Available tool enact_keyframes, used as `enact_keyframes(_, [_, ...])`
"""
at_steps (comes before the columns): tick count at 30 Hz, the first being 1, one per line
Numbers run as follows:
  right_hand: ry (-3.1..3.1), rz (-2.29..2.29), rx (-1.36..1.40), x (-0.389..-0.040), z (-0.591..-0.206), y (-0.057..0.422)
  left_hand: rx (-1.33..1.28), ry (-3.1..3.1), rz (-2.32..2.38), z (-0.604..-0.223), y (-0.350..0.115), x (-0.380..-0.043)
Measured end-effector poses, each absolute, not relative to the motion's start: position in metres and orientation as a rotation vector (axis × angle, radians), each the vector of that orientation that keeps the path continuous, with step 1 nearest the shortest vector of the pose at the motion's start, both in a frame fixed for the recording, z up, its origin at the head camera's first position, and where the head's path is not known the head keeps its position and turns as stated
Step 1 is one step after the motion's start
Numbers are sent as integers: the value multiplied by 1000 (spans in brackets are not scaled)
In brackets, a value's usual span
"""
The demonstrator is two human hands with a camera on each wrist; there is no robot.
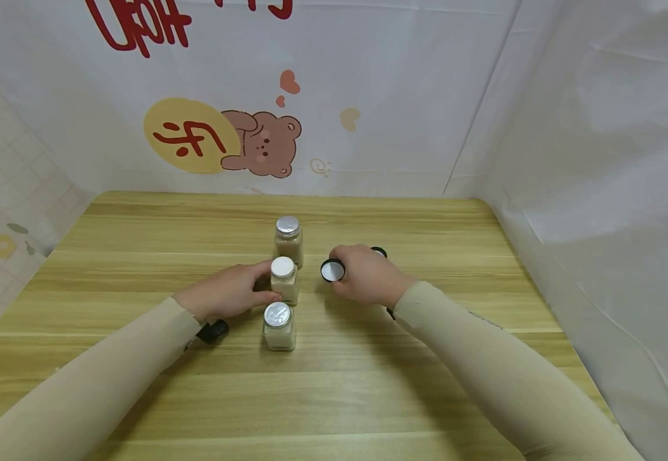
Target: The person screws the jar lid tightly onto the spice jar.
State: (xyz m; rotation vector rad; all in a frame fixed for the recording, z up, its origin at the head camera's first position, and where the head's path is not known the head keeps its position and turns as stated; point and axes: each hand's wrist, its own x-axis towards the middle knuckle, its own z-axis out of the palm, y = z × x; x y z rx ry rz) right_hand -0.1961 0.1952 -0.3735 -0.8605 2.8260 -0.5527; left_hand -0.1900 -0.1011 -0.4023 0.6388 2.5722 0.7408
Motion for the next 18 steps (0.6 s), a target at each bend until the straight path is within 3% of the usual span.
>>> enact_keyframes(18, [2820, -665, -990, -187, -360, 167, 635, 2570, 746, -402, -100, -190])
